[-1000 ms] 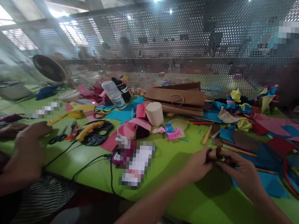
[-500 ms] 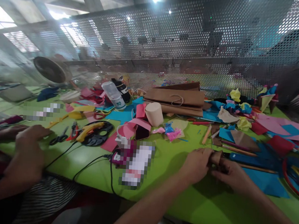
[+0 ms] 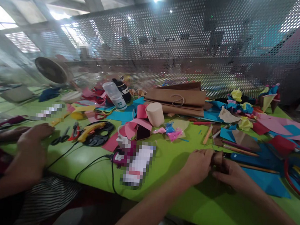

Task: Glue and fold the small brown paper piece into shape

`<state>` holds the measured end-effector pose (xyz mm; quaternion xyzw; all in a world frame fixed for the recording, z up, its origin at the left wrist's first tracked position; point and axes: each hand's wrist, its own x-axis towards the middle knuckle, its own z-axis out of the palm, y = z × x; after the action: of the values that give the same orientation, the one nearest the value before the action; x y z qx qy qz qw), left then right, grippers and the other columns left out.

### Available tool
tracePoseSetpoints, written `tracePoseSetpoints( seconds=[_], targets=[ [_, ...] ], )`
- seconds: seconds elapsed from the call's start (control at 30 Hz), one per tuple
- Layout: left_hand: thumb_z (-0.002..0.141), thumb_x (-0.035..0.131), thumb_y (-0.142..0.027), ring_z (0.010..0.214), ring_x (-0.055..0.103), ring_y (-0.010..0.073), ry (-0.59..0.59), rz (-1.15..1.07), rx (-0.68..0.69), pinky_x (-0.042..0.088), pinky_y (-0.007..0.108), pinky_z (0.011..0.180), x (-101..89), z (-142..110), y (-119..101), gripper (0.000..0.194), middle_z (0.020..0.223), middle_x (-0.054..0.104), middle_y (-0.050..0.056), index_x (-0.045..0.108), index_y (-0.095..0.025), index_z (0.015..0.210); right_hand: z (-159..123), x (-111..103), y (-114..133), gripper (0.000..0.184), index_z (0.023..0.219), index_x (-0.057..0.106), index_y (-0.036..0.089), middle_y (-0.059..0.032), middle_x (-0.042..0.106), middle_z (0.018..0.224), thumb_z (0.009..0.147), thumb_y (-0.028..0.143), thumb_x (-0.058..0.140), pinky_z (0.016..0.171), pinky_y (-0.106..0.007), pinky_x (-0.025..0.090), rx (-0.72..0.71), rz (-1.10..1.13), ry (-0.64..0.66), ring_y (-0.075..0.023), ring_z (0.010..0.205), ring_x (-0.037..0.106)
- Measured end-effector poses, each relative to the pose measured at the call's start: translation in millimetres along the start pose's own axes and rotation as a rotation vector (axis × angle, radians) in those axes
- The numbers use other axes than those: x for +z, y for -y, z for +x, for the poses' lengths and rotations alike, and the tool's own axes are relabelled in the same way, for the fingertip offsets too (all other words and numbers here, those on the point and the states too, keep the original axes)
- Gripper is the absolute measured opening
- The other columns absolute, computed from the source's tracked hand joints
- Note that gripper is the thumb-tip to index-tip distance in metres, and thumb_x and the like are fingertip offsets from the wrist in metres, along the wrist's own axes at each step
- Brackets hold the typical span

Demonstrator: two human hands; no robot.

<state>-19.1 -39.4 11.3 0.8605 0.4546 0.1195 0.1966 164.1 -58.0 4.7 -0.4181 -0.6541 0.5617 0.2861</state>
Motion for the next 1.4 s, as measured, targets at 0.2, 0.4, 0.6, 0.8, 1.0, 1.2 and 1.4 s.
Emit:
tracePoseSetpoints(
  seconds=[0.2, 0.4, 0.6, 0.8, 1.0, 1.2, 1.4],
  targets=[
    [0.091, 0.051, -0.016, 0.103, 0.068, 0.0268, -0.029, -0.085, -0.123, 0.052, 0.040, 0.093, 0.6, 1.3, -0.6, 0.029, 0.115, 0.072, 0.012, 0.050, -0.019, 0.120, -2.8, -7.6, -3.7, 0.034, 0.114, 0.075, 0.022, -0.0066, 0.079, 0.101, 0.089, 0.045, 0.071, 0.088, -0.041, 0.059, -0.106, -0.206, -0.225, -0.0306, 0.097, 0.073],
    [0.090, 0.050, -0.015, 0.101, 0.068, 0.0270, -0.050, -0.144, -0.186, 0.052, 0.038, 0.088, 0.5, 0.2, -1.1, 0.030, 0.111, 0.072, 0.012, 0.050, -0.019, 0.119, -5.5, -10.1, -2.1, 0.027, 0.101, 0.078, 0.024, -0.0019, 0.077, 0.083, 0.089, 0.047, 0.070, 0.068, -0.032, 0.056, -0.162, -0.307, -0.375, -0.0226, 0.074, 0.070],
    [0.090, 0.046, -0.011, 0.101, 0.067, 0.0284, -0.046, -0.128, -0.167, 0.052, 0.040, 0.087, 0.4, -1.2, -5.3, 0.033, 0.114, 0.071, 0.014, 0.050, -0.018, 0.122, -5.4, -6.7, -5.1, 0.024, 0.094, 0.080, 0.026, -0.0022, 0.080, 0.087, 0.090, 0.046, 0.068, 0.070, -0.033, 0.056, -0.186, -0.404, -0.446, -0.0264, 0.082, 0.073],
    [0.090, 0.048, -0.012, 0.100, 0.068, 0.0275, -0.037, -0.122, -0.183, 0.052, 0.039, 0.087, 1.7, -0.4, -4.9, 0.032, 0.113, 0.072, 0.013, 0.049, -0.019, 0.121, -6.6, -4.7, -5.5, 0.028, 0.100, 0.080, 0.027, -0.0032, 0.079, 0.087, 0.090, 0.050, 0.068, 0.069, -0.034, 0.055, -0.168, -0.402, -0.487, -0.0264, 0.079, 0.071],
    [0.090, 0.049, -0.013, 0.101, 0.068, 0.0288, 0.003, -0.098, -0.198, 0.053, 0.040, 0.087, -0.6, 0.4, -6.1, 0.030, 0.112, 0.071, 0.014, 0.049, -0.019, 0.119, -6.8, -3.7, -6.5, 0.026, 0.097, 0.079, 0.026, -0.0004, 0.071, 0.075, 0.089, 0.048, 0.070, 0.061, -0.030, 0.049, -0.158, -0.391, -0.475, -0.0210, 0.068, 0.063],
    [0.092, 0.045, -0.011, 0.100, 0.068, 0.0280, 0.001, -0.092, -0.151, 0.052, 0.039, 0.087, 0.6, -1.1, -8.2, 0.029, 0.112, 0.071, 0.014, 0.049, -0.019, 0.119, -7.6, -3.0, -7.0, 0.023, 0.092, 0.077, 0.025, -0.0012, 0.074, 0.081, 0.094, 0.045, 0.066, 0.067, -0.030, 0.049, -0.177, -0.470, -0.468, -0.0213, 0.074, 0.067],
    [0.085, 0.053, -0.011, 0.102, 0.068, 0.0288, -0.054, -0.296, -0.171, 0.052, 0.039, 0.086, 6.3, 1.1, -0.7, 0.035, 0.114, 0.071, 0.014, 0.049, -0.018, 0.119, -7.6, -5.9, -7.3, 0.037, 0.114, 0.076, 0.027, 0.0023, 0.066, 0.065, 0.087, 0.051, 0.073, 0.055, -0.029, 0.045, -0.131, -0.409, -0.502, -0.0190, 0.059, 0.059]
  ],
)
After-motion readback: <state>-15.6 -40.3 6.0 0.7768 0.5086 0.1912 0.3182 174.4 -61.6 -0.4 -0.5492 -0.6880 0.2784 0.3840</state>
